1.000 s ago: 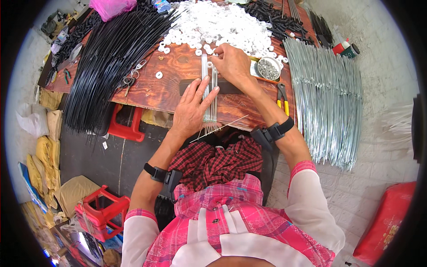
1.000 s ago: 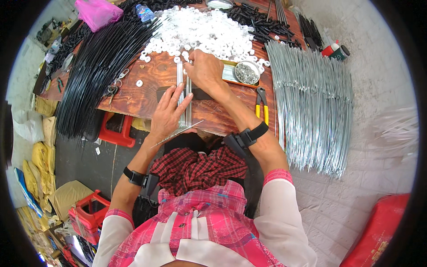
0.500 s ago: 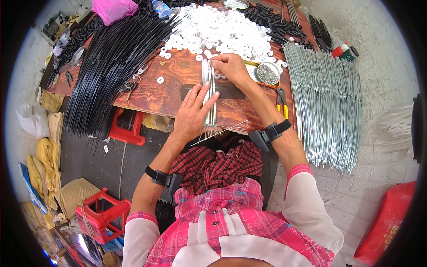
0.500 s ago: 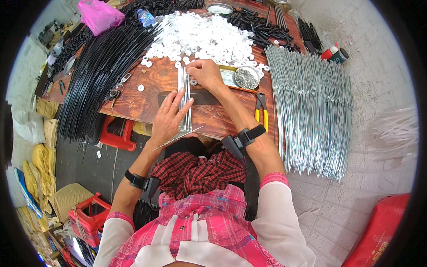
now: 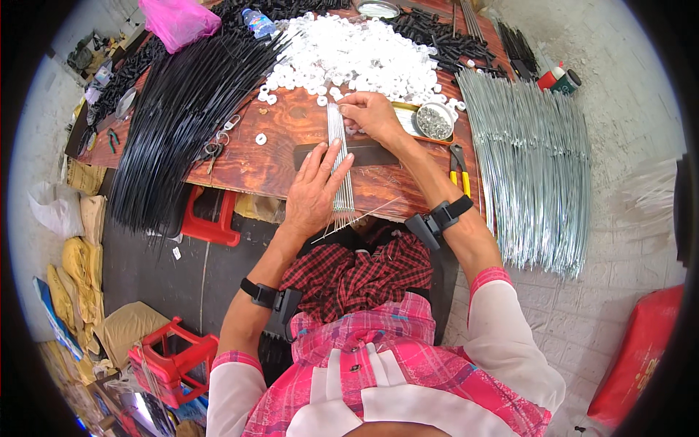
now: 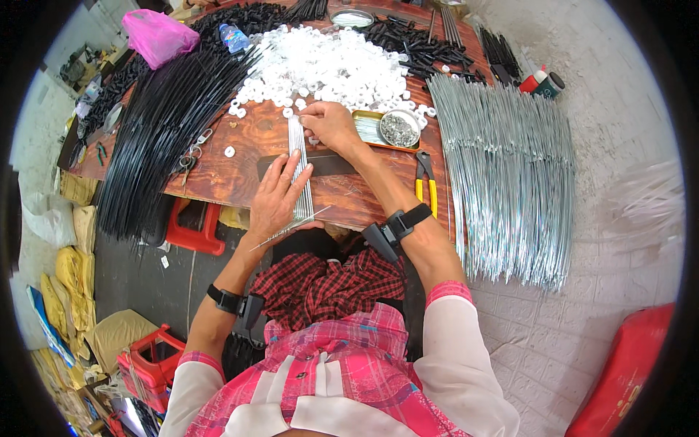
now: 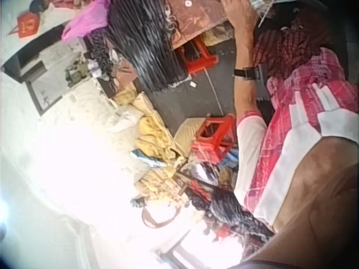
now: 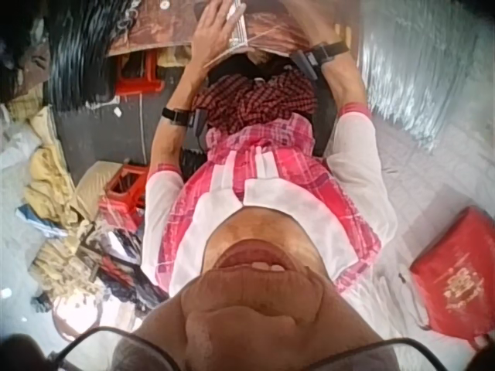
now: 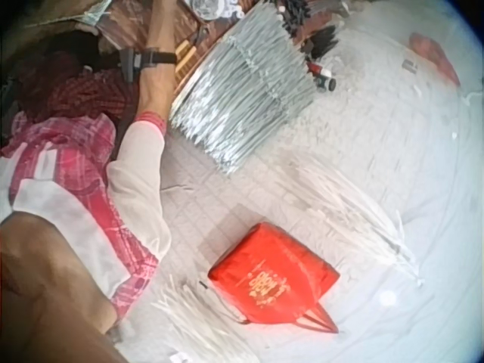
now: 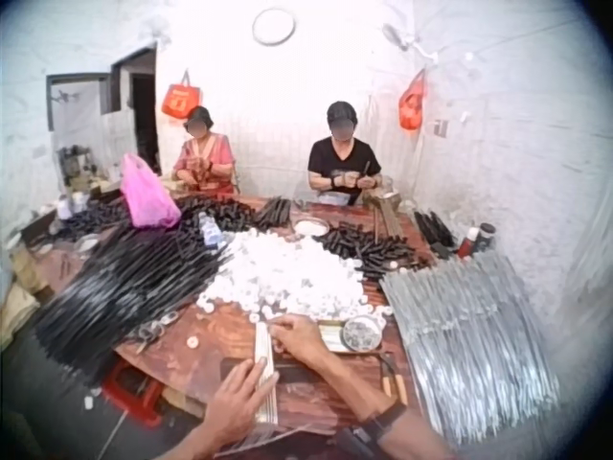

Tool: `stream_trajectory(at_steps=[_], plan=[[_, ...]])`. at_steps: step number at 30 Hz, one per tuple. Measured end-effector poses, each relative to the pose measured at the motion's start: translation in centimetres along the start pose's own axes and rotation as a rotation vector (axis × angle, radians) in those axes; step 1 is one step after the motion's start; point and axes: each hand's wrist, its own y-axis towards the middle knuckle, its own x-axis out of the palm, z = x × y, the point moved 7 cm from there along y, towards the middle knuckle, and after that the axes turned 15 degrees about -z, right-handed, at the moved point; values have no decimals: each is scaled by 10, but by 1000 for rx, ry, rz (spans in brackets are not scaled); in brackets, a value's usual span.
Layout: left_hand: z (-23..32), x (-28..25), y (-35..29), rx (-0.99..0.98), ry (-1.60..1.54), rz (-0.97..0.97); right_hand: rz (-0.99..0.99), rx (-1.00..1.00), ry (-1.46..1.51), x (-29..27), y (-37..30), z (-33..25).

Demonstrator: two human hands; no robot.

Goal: Assembling metal ribs and plastic components for umbrella frames at a factory workstation.

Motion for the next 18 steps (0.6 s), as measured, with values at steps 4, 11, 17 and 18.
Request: stream_trajectory(at_steps=[4, 11, 17, 18], plan=[[1, 5, 3, 12, 6, -18, 81, -101, -230, -8, 6, -3], [1, 5, -3, 1, 59, -45, -188, -128, -395, 9, 5, -16], [17, 6, -1, 38, -65, -46, -237, -170, -382, 0, -2, -9], [17, 5, -2, 38, -68, -48, -237, -166, -381, 1, -5, -10]])
